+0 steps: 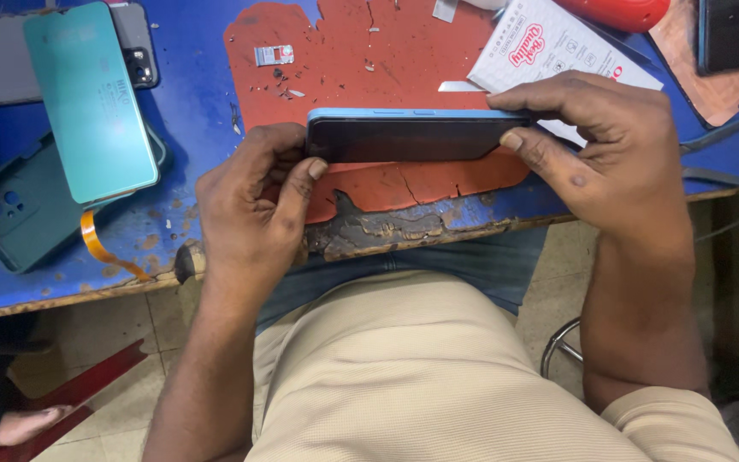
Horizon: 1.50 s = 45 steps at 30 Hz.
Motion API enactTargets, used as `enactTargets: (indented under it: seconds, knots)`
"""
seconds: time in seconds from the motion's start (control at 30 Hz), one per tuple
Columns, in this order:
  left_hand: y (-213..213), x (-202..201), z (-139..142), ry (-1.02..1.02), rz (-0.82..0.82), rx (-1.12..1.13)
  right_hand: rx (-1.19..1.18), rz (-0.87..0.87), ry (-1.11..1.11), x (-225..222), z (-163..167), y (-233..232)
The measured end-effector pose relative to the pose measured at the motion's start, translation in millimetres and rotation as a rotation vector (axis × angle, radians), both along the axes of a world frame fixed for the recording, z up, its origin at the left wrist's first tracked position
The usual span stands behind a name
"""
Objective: The person disassembles a smartphone, removes the back cover, and detaches the battery connector. They then place a new battery into the device and reconnect the battery connector.
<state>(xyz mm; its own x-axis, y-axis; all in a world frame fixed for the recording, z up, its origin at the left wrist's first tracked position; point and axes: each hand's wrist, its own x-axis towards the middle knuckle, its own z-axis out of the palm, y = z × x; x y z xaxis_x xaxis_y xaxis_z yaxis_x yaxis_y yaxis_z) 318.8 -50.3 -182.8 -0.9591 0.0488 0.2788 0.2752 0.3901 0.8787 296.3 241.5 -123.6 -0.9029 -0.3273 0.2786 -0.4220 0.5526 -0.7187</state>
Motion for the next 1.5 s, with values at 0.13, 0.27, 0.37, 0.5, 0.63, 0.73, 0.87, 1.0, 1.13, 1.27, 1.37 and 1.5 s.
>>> enactTargets:
  seconds: [0.13,0.27,0.37,0.5,0.63,0.73,0.87,1.0,1.13,1.27,1.37,1.5]
  knots:
    - [0.5,1.0,-0.2,-0.012,0.001,0.009,0.021,-0.009,0.007,0.4,-0.7,1.3]
    - [1.1,1.0,-1.0,-0.02,-0.002,0.031,0.002,-0.004,-0.017,1.1,1.5,1.8]
    - [0.8,0.9,-1.0,-0.026,-0.009,0.047,-0.014,-0.012,-0.045,1.6,3.5,3.2]
    - [0.3,-0.6,-0.2,-0.036,-0.022,0.038,0.043,0.0,0.006,1.6,4.0,5.0]
    - [1.6,-0.2,0.0,-0.045,-0.024,0.073,0.029,-0.007,-0.002,1.3,3.1,6.1]
    - [0.9,-0.6,1.4,-0.042,-0.012,0.041,0.039,0.01,0.028,1.0,3.2,6.6]
    - [1.2,-0.6,3.2,-0.029,-0.033,0.067,0.016,-0.088,-0.066,2.1,2.5,6.2]
    - [1.6,-0.6,4.0,-0.035,-0.023,0.043,-0.002,-0.029,0.023,1.3,-0.9,5.3]
    - [1.0,-0.3,4.0,-0.044,-0.025,0.038,0.007,-0.046,0.019,-0.9,-3.7,4.5]
    - [0.1,0.1,4.2,-0.042,-0.028,0.015,0.011,-0.09,-0.029,-2.8,-3.3,3.3]
    - [0.4,0.2,4.2,-0.038,-0.024,0.015,0.018,-0.035,0.037,-3.4,-2.7,2.1]
    - [0.5,0.9,4.1,-0.035,-0.019,0.009,0.013,-0.102,-0.019,-2.0,-3.9,1.3]
